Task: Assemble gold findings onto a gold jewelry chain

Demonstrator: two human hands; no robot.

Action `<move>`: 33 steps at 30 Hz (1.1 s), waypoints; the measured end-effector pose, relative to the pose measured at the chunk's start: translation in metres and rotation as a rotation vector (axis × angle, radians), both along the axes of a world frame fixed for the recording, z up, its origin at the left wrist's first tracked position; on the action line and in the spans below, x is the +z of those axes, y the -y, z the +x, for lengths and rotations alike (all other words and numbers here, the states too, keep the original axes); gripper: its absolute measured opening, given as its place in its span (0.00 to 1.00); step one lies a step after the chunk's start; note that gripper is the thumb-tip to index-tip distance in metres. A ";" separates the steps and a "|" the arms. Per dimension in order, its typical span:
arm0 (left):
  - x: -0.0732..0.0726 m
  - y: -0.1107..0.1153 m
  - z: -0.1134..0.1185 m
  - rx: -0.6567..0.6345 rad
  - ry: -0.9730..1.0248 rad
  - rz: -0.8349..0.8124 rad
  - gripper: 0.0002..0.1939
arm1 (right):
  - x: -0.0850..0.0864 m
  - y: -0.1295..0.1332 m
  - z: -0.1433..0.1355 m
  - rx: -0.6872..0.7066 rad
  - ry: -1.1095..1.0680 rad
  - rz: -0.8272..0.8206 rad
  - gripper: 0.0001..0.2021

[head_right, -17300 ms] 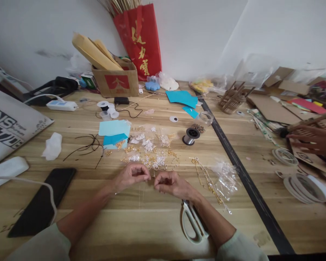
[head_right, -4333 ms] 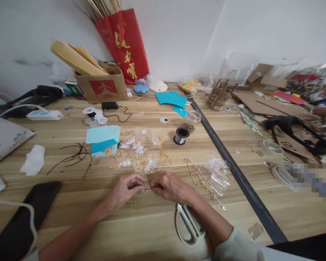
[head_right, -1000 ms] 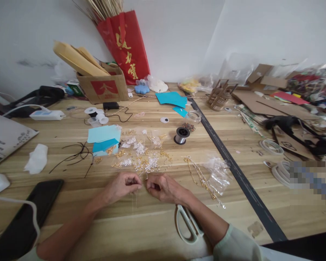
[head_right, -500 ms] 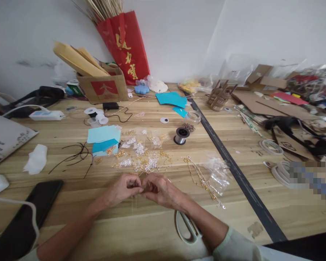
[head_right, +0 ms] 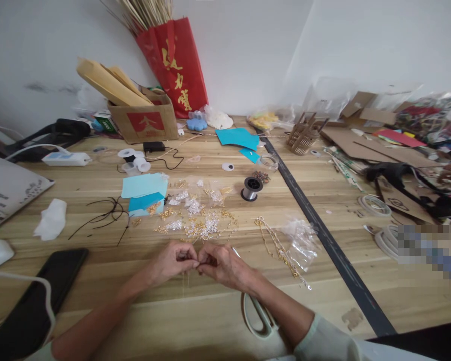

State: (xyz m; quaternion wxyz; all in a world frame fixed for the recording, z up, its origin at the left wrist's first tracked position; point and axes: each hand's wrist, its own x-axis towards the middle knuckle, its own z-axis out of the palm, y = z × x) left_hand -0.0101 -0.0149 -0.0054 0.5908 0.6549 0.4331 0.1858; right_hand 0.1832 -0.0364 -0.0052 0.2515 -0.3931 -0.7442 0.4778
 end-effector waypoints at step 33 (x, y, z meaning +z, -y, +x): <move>0.001 0.001 -0.003 -0.148 -0.066 -0.113 0.06 | 0.008 -0.008 0.009 -0.002 -0.040 -0.150 0.05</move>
